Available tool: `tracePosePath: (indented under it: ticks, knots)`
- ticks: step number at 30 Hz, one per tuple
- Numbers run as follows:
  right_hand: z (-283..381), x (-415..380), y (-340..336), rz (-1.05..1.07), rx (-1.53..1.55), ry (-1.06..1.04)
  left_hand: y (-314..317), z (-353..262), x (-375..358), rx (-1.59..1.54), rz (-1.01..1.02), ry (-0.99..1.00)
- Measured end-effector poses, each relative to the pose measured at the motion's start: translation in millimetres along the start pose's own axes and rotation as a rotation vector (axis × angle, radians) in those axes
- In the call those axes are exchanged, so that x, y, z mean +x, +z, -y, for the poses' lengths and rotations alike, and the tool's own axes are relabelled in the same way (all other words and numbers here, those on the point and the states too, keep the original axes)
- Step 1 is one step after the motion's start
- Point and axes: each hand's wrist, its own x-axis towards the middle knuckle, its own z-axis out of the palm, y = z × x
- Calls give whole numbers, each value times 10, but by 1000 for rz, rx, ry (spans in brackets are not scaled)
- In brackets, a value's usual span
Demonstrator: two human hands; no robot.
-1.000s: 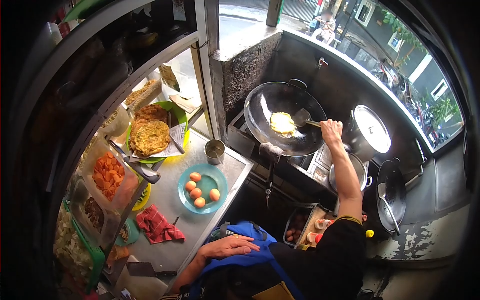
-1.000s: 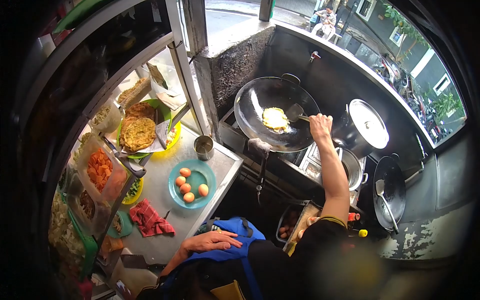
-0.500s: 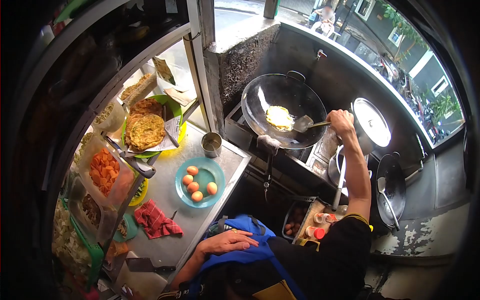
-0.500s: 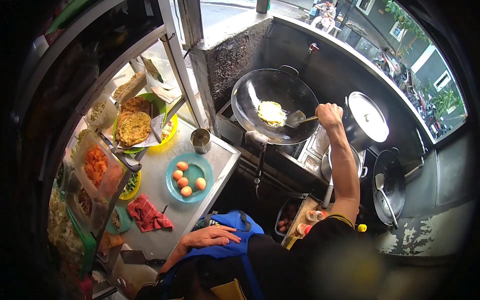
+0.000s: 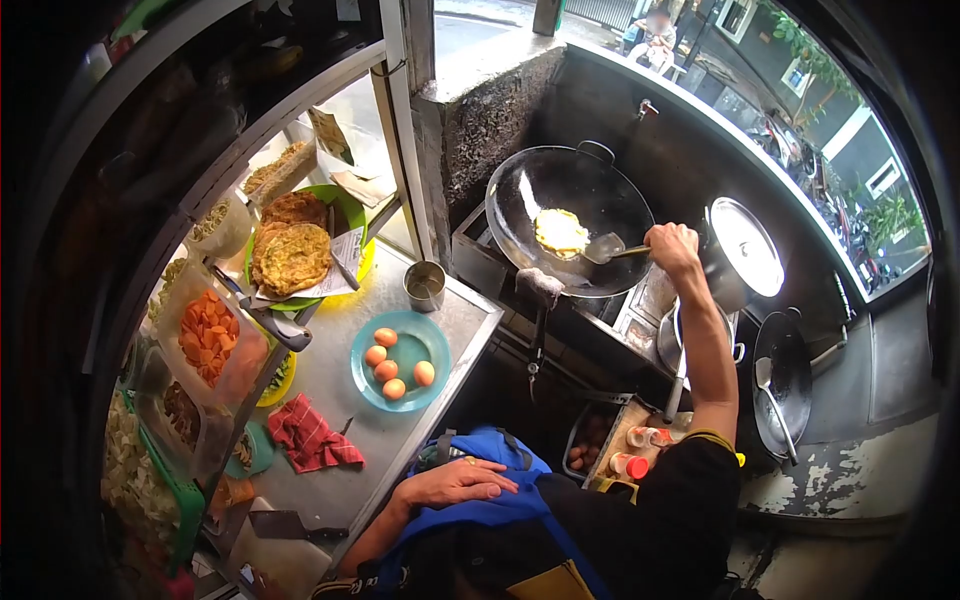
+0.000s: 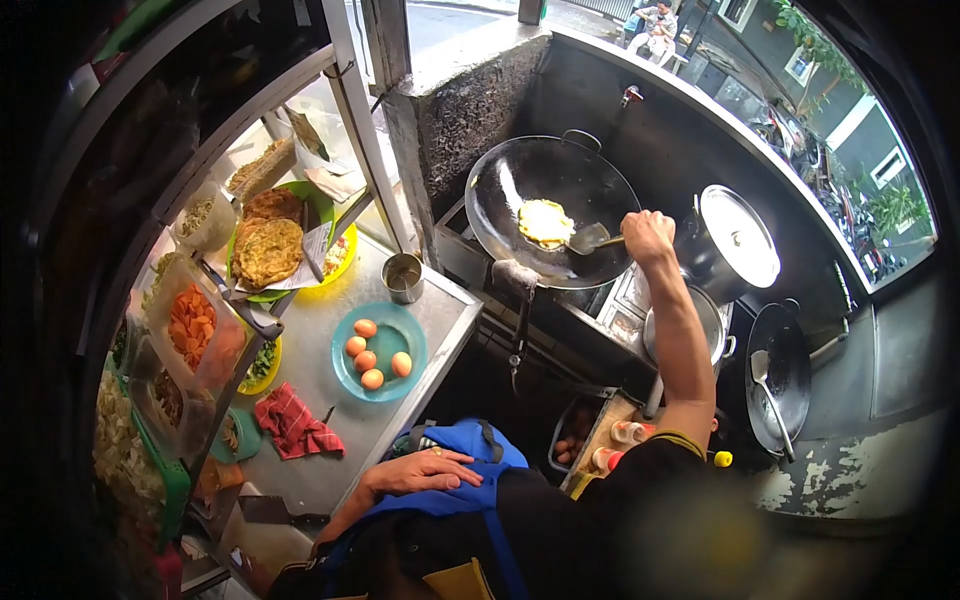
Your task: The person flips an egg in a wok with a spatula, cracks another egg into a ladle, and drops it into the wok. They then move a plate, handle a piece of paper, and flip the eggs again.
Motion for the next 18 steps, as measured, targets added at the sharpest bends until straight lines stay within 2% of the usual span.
tracePosePath:
  ticks: [8,12,16,18]
  knots:
    - [-33,-130,-277,197,155,-49,-8,36,16,-8,2,26]
    - [144,-40,-36,184,183,-64,-6,32,19,2,15,24]
    - [199,72,216,81,186,-73,0,14,14,3,25,17]
    - [177,85,190,49,83,-49,-4,28,-2,0,15,16]
